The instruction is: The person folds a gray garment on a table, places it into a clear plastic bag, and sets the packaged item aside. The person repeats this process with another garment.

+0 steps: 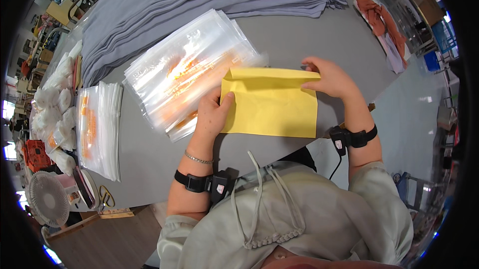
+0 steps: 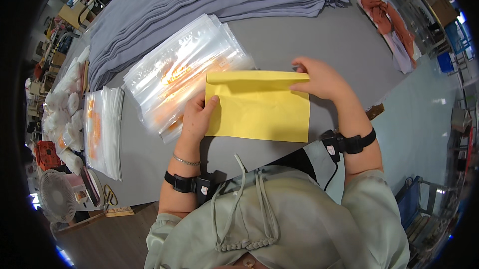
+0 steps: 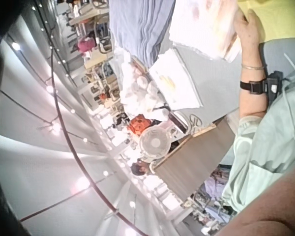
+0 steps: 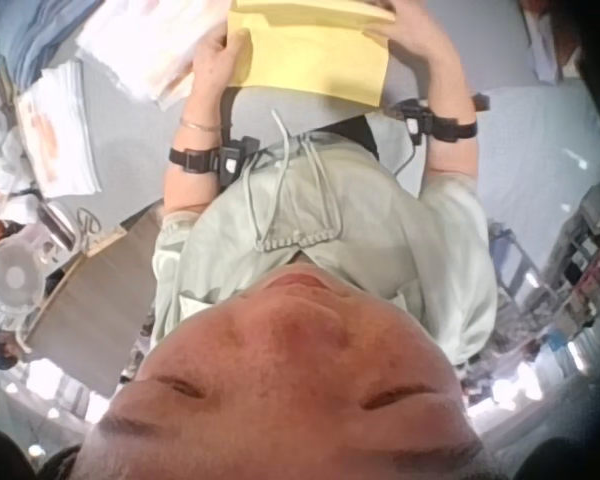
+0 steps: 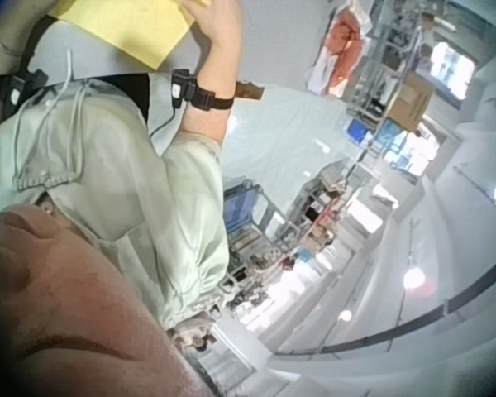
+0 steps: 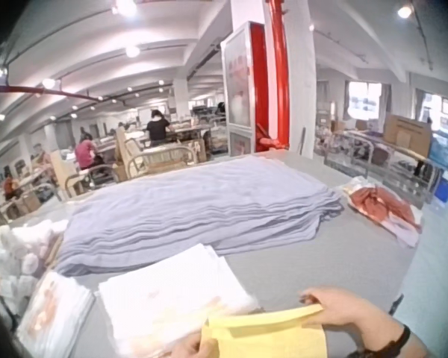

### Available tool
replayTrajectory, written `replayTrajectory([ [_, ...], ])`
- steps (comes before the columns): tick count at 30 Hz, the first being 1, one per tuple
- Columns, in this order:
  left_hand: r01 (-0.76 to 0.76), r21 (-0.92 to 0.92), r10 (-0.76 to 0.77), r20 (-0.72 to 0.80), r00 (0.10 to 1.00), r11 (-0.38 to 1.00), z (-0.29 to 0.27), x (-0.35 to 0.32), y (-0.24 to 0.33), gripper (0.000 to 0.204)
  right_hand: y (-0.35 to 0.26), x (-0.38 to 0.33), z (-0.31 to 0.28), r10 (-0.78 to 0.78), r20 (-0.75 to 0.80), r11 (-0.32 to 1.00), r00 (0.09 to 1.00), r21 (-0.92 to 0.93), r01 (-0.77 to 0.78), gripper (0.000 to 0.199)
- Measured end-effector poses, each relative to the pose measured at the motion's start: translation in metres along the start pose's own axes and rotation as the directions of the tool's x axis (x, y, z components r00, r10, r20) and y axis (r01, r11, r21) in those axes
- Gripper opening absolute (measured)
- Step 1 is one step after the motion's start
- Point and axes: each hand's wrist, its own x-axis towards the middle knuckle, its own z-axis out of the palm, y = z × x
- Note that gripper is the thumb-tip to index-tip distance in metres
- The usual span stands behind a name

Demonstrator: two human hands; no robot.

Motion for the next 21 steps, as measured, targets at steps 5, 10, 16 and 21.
replayTrajectory([
  [5,0.008,-0.059,-0.008,-0.009,1.0,0.998,0.0,0.001,-0.006,0.024,0.043,-0.014,0.025,0.263,-0.081,0.661,0.962,0.741,-0.118,0.038],
  [10,0.119,-0.173,-0.123,-0.012,0.992,0.978,-0.002,0.002,-0.004,0.024,0.026,-0.034,0.04,0.233,-0.013,0.415,0.972,0.906,-0.088,0.019],
  [16,-0.073,-0.06,0.072,-0.021,0.997,0.995,-0.003,-0.004,0.003,0.021,0.017,-0.035,0.028,0.057,-0.091,0.711,0.994,0.703,0.024,0.009],
  [21,-0.099,-0.017,0.099,0.039,0.994,0.995,-0.011,-0.001,0.002,0.022,0.018,-0.041,0.02,-0.294,-0.336,0.911,0.895,0.183,0.368,0.017],
])
